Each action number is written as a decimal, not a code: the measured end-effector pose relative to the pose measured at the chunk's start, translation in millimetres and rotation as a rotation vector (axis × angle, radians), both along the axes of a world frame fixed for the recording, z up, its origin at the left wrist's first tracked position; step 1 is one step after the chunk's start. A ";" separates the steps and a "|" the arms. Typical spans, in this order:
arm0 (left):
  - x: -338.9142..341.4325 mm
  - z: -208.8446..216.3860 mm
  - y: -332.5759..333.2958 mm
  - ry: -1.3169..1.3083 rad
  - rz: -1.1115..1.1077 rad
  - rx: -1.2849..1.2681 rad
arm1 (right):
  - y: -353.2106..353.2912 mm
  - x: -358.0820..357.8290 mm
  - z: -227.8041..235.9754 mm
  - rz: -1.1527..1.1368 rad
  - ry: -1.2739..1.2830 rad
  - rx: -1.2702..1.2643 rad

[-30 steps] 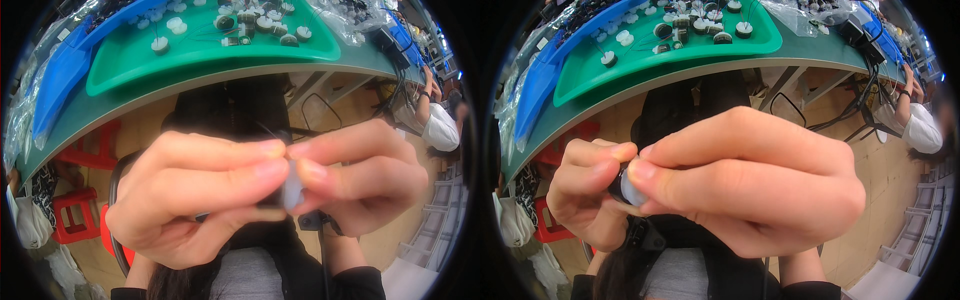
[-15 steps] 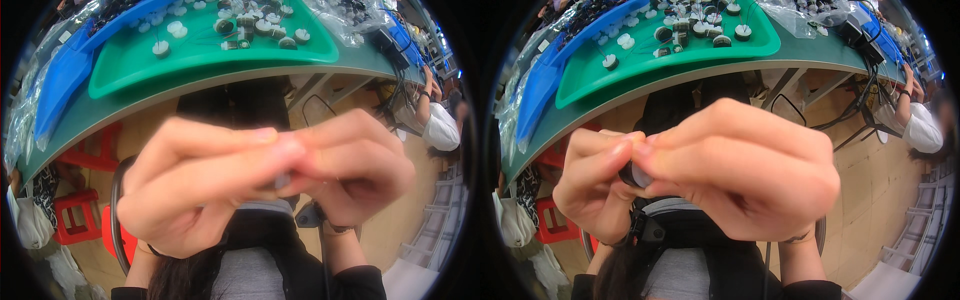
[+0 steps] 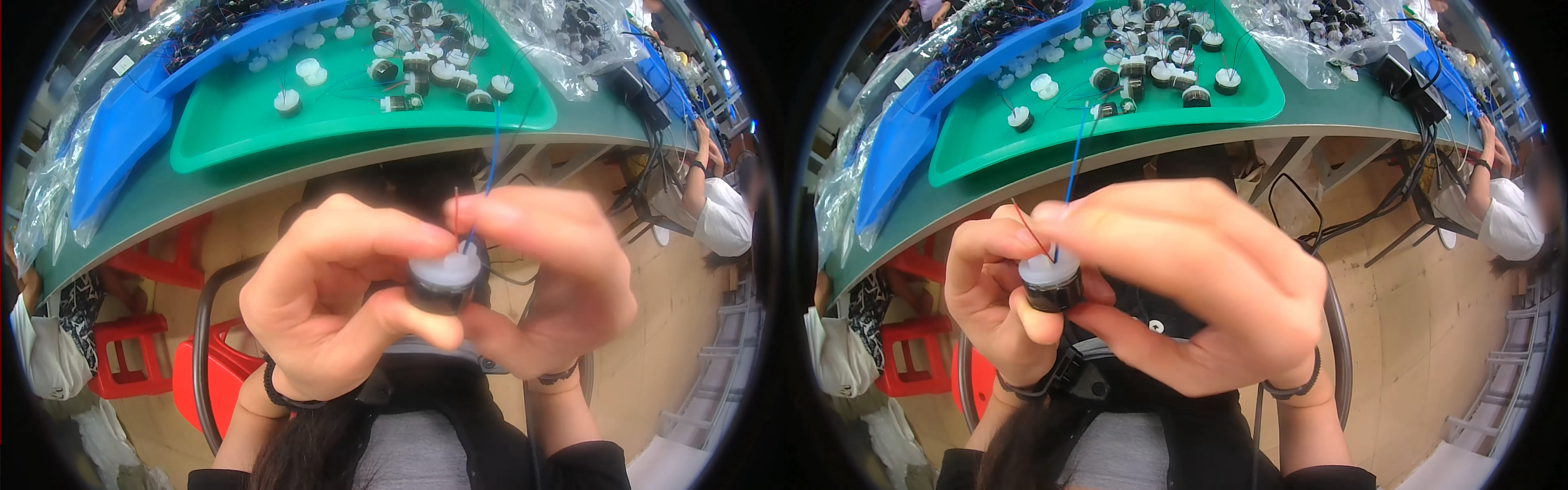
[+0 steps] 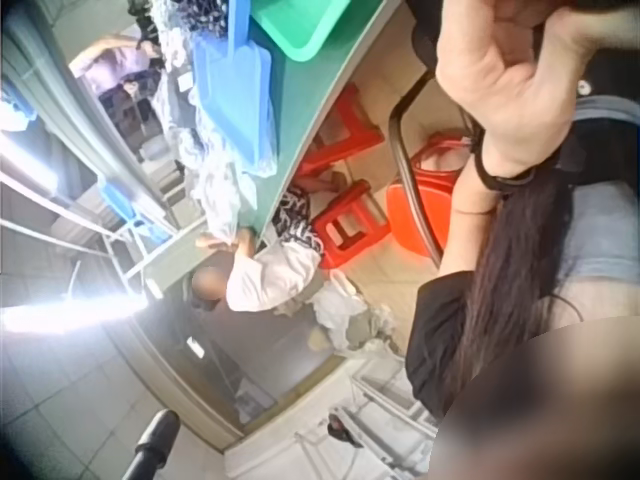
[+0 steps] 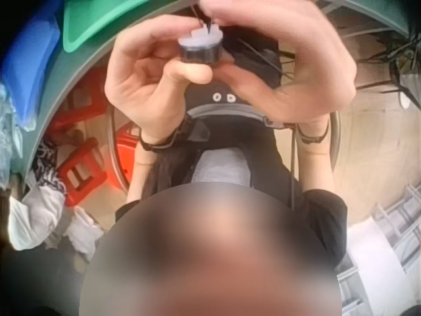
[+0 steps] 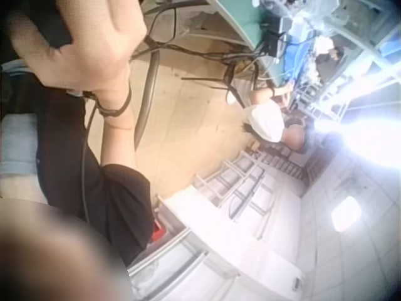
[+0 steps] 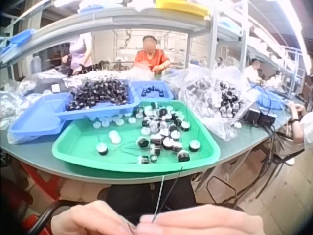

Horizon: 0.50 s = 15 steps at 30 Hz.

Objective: Manually assemble plastic caps and wiring to small electronic indicator or sensor components at a factory workbench.

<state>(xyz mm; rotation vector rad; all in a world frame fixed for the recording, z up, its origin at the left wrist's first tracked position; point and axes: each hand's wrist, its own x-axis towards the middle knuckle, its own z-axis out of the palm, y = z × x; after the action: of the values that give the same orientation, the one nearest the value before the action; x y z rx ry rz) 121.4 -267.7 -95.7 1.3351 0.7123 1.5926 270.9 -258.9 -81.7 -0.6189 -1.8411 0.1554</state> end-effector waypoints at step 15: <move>-14.9 -11.2 21.2 0.284 0.027 0.437 | -3.6 -8.5 4.4 -0.125 -0.004 0.046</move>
<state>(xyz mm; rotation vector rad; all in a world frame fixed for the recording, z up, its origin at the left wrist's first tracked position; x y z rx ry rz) 106.5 -246.5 -106.9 1.9046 0.5669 1.6574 262.5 -262.5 -77.3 -0.7001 -1.7987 0.0287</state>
